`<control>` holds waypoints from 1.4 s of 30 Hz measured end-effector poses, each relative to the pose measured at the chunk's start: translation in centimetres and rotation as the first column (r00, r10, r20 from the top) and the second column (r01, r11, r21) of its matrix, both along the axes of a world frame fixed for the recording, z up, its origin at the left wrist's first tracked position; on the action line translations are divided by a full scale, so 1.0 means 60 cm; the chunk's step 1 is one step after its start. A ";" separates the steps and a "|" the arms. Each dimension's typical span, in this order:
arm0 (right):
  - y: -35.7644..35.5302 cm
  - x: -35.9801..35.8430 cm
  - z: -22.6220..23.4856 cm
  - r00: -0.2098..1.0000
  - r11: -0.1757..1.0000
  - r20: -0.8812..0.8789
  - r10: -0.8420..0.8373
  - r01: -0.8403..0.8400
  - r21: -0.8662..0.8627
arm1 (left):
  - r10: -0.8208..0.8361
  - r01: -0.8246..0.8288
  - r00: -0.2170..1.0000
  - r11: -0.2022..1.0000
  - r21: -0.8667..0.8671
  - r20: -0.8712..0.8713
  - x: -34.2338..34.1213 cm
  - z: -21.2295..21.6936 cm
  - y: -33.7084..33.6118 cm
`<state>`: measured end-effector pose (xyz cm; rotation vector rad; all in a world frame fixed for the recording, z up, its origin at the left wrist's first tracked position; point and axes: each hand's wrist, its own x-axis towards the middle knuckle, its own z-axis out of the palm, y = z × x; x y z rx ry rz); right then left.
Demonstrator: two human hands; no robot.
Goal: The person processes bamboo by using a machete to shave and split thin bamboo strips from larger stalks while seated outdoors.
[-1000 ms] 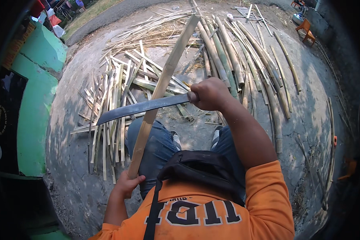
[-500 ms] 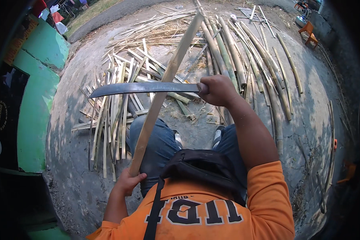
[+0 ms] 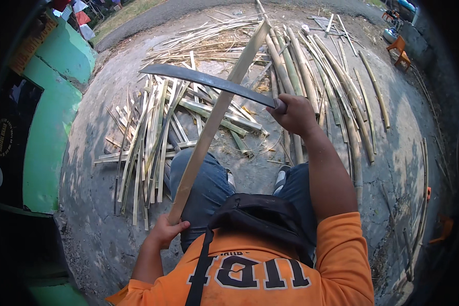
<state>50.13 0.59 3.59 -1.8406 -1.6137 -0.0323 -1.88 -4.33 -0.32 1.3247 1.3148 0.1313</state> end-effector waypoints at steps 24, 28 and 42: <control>-0.004 -0.040 0.016 0.954 0.938 0.189 0.232 -0.168 -0.304 | -0.021 0.122 0.981 0.836 0.535 -0.192 0.022 -0.012 -0.059; -0.006 -0.039 0.015 0.957 0.944 0.184 0.222 -0.165 -0.285 | -0.023 0.130 0.978 0.845 0.519 -0.207 0.025 -0.007 -0.059; -0.012 -0.030 0.025 0.969 0.905 0.050 0.242 -0.207 -0.372 | -0.030 0.116 0.984 0.851 0.513 -0.173 0.023 -0.011 -0.053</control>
